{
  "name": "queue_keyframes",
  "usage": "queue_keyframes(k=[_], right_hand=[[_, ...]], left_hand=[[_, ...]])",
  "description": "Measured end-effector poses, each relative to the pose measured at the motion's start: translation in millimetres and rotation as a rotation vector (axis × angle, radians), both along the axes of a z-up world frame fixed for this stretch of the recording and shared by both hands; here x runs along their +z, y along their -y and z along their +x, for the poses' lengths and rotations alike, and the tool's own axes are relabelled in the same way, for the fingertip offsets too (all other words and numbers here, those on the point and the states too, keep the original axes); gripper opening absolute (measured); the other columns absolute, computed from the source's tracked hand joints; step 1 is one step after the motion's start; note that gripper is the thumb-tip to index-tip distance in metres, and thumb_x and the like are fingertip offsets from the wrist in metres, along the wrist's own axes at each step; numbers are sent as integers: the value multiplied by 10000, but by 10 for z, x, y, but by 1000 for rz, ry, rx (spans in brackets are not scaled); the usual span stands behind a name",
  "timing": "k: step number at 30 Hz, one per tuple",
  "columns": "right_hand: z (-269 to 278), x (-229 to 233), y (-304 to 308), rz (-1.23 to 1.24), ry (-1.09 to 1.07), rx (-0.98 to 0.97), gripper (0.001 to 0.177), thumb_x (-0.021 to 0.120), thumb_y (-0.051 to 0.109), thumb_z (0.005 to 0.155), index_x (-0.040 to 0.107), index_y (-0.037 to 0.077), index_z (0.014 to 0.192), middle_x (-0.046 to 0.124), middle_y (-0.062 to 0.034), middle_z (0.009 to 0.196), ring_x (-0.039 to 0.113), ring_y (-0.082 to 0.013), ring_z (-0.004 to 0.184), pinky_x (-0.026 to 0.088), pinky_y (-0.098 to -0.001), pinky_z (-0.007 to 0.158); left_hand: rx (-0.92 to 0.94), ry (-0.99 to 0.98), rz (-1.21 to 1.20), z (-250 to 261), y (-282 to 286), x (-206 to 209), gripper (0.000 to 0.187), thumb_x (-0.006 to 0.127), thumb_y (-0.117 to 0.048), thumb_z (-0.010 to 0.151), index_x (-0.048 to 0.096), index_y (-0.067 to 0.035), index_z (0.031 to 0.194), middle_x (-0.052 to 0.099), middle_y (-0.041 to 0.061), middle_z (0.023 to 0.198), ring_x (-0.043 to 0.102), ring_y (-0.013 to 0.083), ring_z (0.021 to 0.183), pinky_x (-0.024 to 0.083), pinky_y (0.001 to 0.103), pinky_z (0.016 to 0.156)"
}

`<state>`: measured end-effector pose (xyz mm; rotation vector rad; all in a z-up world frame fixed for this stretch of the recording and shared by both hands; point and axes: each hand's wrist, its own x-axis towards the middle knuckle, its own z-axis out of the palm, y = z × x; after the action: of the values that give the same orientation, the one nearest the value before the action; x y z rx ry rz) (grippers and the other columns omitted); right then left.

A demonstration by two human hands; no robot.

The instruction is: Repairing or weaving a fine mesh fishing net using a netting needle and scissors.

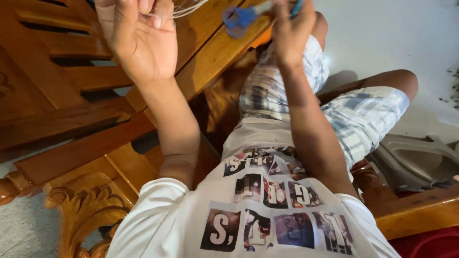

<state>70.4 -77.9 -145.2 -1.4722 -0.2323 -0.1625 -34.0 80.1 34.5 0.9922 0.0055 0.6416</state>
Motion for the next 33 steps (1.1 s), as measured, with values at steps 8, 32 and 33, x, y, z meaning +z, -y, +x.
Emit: queue_keyframes(k=[8, 32, 33], right_hand=[[-354, 337, -43, -311, -5, 166, 315, 761, 204, 872, 470, 132, 773, 528, 31, 620, 483, -99, 527, 384, -291, 499], [237, 1547, 1409, 221, 10, 379, 137, 522, 200, 1027, 478, 101, 1111, 662, -192, 910, 239, -36, 405, 190, -185, 397], [233, 1543, 1457, 177, 43, 415, 121, 497, 171, 1040, 470, 88, 1124, 665, -211, 932, 263, -29, 402, 197, -179, 400]], left_hand=[[-71, 87, -69, 107, 209, -172, 163, 607, 0, 924, 551, -136, 994, 431, 13, 811, 393, 134, 736, 321, 237, 618], [-964, -120, -100, 1584, 1081, -480, 778, 460, -638, 876, 519, 0, 1317, 599, 192, 1287, 599, 322, 1191, 506, 426, 970], [-1005, -149, -10, 1741, 1052, -444, 816, 582, -613, 835, 480, 35, 1321, 569, 239, 1323, 600, 388, 1211, 537, 407, 936]])
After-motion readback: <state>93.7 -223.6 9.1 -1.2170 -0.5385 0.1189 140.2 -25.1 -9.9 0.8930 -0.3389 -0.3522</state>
